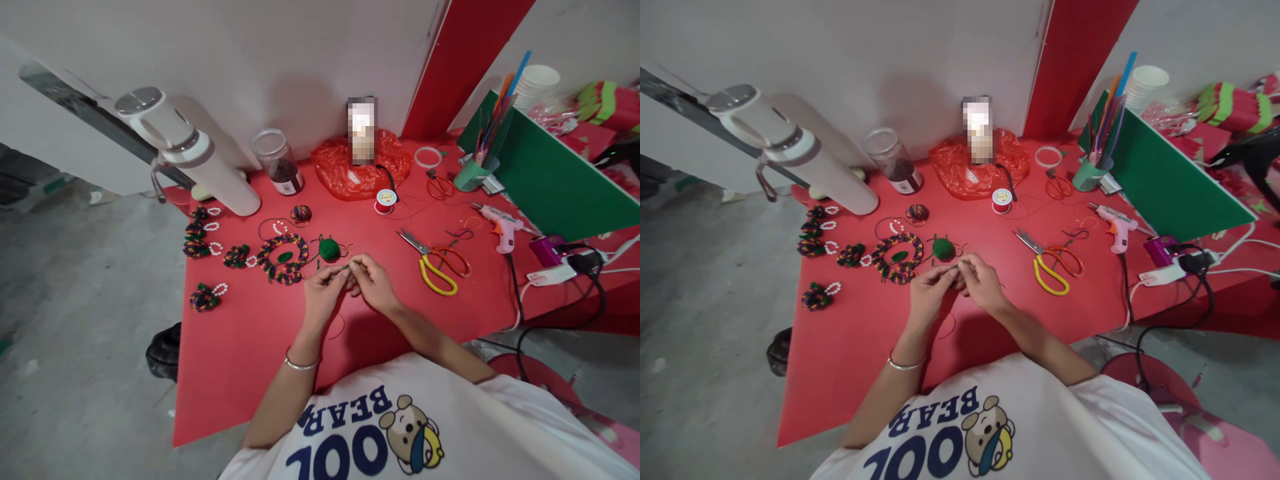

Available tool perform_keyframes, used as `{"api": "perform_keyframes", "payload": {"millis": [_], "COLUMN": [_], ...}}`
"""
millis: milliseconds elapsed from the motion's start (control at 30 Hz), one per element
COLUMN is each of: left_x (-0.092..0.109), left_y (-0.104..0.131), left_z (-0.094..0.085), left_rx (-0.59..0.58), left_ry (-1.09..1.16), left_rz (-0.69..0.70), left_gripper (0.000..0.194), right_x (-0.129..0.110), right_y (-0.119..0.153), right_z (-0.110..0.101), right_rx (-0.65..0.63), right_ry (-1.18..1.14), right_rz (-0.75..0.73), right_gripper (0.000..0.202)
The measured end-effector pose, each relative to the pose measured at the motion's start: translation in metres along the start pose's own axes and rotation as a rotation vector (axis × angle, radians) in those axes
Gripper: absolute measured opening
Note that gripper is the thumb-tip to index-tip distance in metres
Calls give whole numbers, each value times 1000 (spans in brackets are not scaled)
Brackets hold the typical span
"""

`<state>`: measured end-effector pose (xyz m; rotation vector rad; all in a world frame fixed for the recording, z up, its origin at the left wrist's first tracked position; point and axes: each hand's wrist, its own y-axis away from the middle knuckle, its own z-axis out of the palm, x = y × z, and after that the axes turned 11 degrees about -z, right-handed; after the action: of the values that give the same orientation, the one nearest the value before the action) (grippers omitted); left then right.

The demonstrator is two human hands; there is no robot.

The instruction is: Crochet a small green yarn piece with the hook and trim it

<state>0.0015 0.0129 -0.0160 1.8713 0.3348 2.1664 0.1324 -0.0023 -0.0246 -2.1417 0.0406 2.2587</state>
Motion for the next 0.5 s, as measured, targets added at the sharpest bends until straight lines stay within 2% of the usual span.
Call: {"api": "perform_keyframes", "payload": {"millis": [100,167,300,500], "left_x": [-2,-2,2,10], "left_y": [0,0,-1,-3], "left_z": [4,5,5,2], "left_rx": [-89,-84,10,13], "left_ry": [230,308,346,350], "left_rz": [-113,-137,-178,-244], "left_gripper": [22,24,29,46], "right_x": [-2,-2,0,0], "right_y": [2,4,4,3], "right_z": [0,0,0,-1], "right_rx": [-2,-8,-32,-32], "right_ry": [67,103,154,168], "right_rz": [-51,-82,-116,-125], "right_gripper": [29,27,24,26]}}
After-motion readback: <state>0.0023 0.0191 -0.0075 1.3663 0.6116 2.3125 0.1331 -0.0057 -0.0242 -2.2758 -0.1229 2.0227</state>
